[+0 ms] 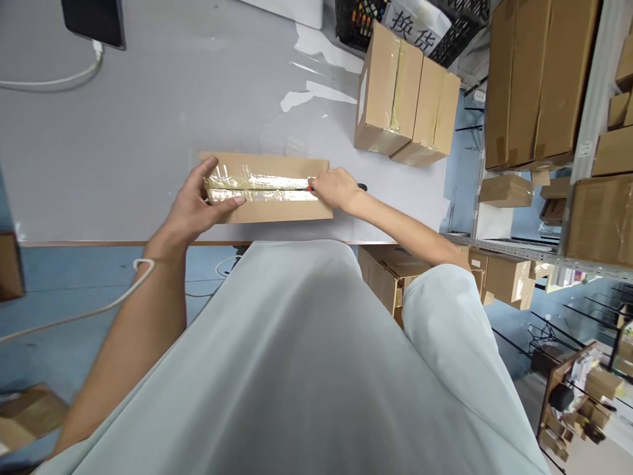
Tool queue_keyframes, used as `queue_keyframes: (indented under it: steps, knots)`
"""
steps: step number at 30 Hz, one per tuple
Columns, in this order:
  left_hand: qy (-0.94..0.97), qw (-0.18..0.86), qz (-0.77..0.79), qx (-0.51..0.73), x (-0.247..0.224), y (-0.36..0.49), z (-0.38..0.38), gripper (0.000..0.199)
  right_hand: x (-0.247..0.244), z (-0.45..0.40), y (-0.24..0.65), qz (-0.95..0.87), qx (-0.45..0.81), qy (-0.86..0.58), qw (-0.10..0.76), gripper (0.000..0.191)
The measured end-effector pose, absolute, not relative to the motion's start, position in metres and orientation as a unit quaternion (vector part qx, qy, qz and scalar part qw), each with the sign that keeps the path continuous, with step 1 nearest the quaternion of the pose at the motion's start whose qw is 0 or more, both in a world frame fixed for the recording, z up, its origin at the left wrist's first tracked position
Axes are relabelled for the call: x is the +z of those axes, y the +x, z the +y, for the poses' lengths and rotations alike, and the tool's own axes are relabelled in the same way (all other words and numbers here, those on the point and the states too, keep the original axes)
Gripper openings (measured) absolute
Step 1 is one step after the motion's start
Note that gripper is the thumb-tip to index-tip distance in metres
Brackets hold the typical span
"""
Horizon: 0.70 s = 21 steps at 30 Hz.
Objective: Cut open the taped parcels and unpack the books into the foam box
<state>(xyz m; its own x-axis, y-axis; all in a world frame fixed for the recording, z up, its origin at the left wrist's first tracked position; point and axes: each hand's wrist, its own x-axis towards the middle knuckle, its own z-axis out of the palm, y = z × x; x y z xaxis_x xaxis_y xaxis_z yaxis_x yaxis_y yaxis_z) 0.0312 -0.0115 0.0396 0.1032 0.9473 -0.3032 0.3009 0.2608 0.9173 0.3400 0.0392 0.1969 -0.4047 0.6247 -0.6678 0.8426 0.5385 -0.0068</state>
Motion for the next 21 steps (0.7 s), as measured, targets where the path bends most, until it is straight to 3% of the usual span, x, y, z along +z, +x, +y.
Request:
queue_keyframes:
  steps: [11, 21]
  knots:
    - [0.52, 0.515, 0.59, 0.341, 0.03, 0.045, -0.022, 0.156, 0.193, 0.03, 0.393, 0.788, -0.148, 0.476, 0.362, 0.048]
    - [0.519, 0.535, 0.571, 0.345, 0.017, 0.037, -0.017, 0.147, 0.174, 0.031, 0.429, 0.793, -0.167, 0.487, 0.326, 0.052]
